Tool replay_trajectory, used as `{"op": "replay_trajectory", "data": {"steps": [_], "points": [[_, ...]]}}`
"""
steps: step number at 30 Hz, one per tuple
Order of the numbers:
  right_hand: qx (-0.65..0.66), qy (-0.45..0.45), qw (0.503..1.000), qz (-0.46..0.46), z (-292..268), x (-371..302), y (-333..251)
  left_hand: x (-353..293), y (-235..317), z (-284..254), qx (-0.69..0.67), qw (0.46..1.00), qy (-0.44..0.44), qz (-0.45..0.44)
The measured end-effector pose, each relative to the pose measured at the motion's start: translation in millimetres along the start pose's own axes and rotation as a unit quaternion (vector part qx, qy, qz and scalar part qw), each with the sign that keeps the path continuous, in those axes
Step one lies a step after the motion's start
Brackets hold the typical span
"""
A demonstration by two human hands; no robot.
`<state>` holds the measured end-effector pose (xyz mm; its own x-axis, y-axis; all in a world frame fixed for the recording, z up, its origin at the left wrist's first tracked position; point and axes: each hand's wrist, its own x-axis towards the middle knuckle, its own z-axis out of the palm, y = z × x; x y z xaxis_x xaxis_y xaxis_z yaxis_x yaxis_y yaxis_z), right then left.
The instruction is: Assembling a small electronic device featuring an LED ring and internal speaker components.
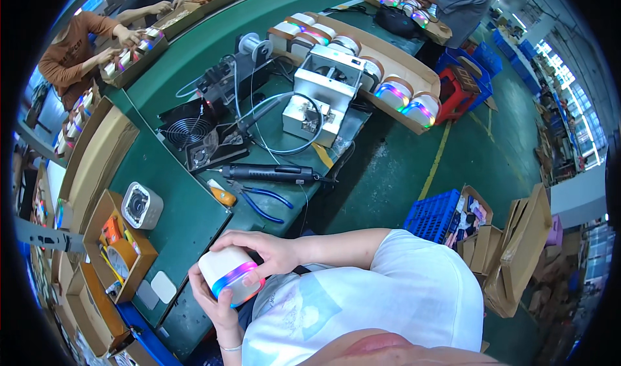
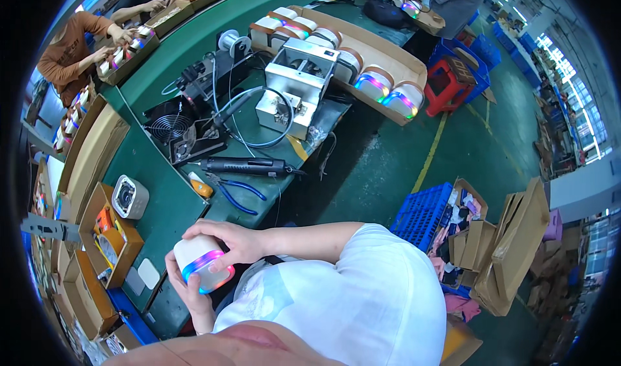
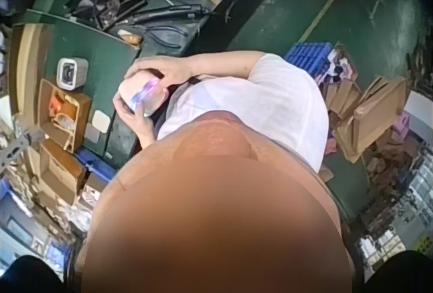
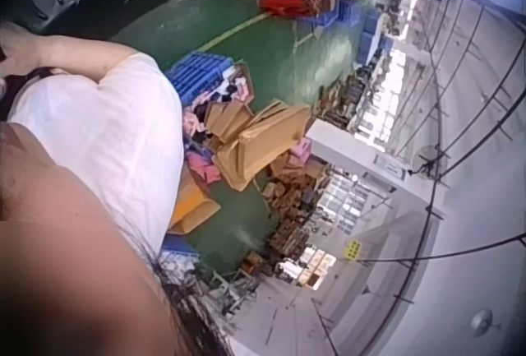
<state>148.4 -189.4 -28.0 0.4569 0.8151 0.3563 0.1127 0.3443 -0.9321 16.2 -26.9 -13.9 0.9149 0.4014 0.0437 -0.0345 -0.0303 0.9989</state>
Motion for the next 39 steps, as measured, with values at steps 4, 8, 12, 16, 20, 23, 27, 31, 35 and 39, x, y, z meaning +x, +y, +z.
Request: {"op": "replay_trajectory", "data": {"steps": [4, 8, 12, 16, 20, 23, 27, 31, 35, 39], "points": [[-0.052, -0.003, 0.996, -0.079, -1.6, -8.3, 1.6, 4.3, 18.7, 3.4, 0.054, 0.998, -0.035, 0.023], [-0.074, 0.012, 0.994, -0.081, -1.8, -9.4, -8.8, 7.6, 21.9, 5.5, 0.039, 0.998, -0.043, -0.003], [-0.25, -0.063, 0.966, -0.026, -20.5, -7.2, -45.0, 12.4, 35.1, 24.2, 0.298, 0.941, -0.154, 0.048], [-0.309, 0.005, 0.947, -0.087, -64.2, -4.8, -67.8, 11.6, 17.4, 36.8, 0.158, 0.979, -0.057, 0.119], [-0.266, 0.434, 0.847, -0.151, -137.7, -21.8, -120.6, 19.0, 23.5, 35.4, 0.19, 0.969, -0.062, 0.141], [-0.324, 0.544, 0.744, -0.211, -237.7, -5.2, -158.1, 13.0, 16.9, 31.5, 0.21, 0.967, -0.108, 0.098], [-0.481, 0.657, 0.581, 0.019, -400.2, -48.1, -143.2, 15.0, 21.0, 44.4, 0.254, 0.947, -0.158, 0.118], [-0.418, 0.671, 0.603, 0.109, -482.7, -87.9, -98.5, 23.2, 21.6, 51.6, 0.277, 0.928, -0.198, 0.151], [-0.256, 0.678, 0.67, 0.16, -500.6, -93.3, -88.1, 26.3, 21.2, 50.0, 0.297, 0.917, -0.221, 0.147], [-0.207, 0.626, 0.74, 0.133, -505.8, -83.1, -98.8, 33.3, 16.2, 54.7, 0.301, 0.917, -0.213, 0.15]]}}
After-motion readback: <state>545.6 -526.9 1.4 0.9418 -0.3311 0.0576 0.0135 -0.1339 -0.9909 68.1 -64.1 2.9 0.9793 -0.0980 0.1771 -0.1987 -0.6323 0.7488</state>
